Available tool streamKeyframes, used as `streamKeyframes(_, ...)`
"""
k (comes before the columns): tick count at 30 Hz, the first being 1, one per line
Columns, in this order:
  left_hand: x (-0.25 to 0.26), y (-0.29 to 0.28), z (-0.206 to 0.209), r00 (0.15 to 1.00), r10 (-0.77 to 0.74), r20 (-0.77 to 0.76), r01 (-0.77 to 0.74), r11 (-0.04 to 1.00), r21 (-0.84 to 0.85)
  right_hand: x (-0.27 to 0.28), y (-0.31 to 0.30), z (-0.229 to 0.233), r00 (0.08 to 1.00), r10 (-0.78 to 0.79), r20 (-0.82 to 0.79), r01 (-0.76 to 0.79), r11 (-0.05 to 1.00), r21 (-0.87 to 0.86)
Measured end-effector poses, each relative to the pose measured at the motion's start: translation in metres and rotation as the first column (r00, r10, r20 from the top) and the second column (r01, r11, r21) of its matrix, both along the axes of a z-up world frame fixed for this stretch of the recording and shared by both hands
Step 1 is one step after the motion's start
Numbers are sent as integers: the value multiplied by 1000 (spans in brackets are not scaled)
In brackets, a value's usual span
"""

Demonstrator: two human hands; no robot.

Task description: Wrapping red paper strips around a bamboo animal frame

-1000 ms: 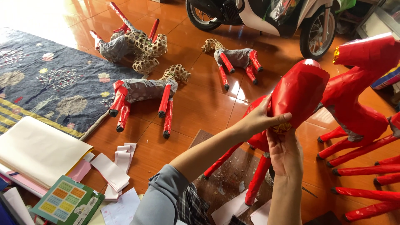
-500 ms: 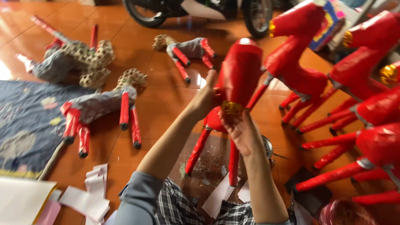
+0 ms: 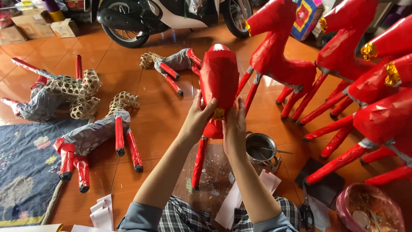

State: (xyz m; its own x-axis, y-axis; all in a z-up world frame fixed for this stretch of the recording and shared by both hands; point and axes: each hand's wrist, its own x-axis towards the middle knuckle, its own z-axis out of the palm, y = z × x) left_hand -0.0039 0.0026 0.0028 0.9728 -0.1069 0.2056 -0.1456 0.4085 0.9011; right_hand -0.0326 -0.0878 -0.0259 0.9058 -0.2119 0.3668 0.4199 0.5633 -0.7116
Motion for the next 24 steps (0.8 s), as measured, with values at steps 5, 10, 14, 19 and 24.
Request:
streamKeyframes(5, -3, -3, 4, 1000, 7, 13, -6, 999, -33, 16, -13, -18, 995, 93, -20, -90, 989, 114)
streamKeyframes(10, -5, -1, 6, 1000, 15, 10, -15, 1000, -4, 22, -22, -23, 976, 200, -88, -183, 968, 172)
streamKeyframes(14, 16, 7, -15, 997, 32, 63, -35, 999, 39, 41, -21, -43, 963, 268, -39, -242, 915, 323)
streamKeyframes(19, 31, 12, -35, 994, 1, 111, -10, 996, 83, 52, -20, -54, 956, 295, -3, -271, 882, 385)
streamKeyframes(24, 53, 30, -66, 997, 61, 40, -67, 981, 181, 47, -16, -47, 939, 338, 66, -329, 821, 466)
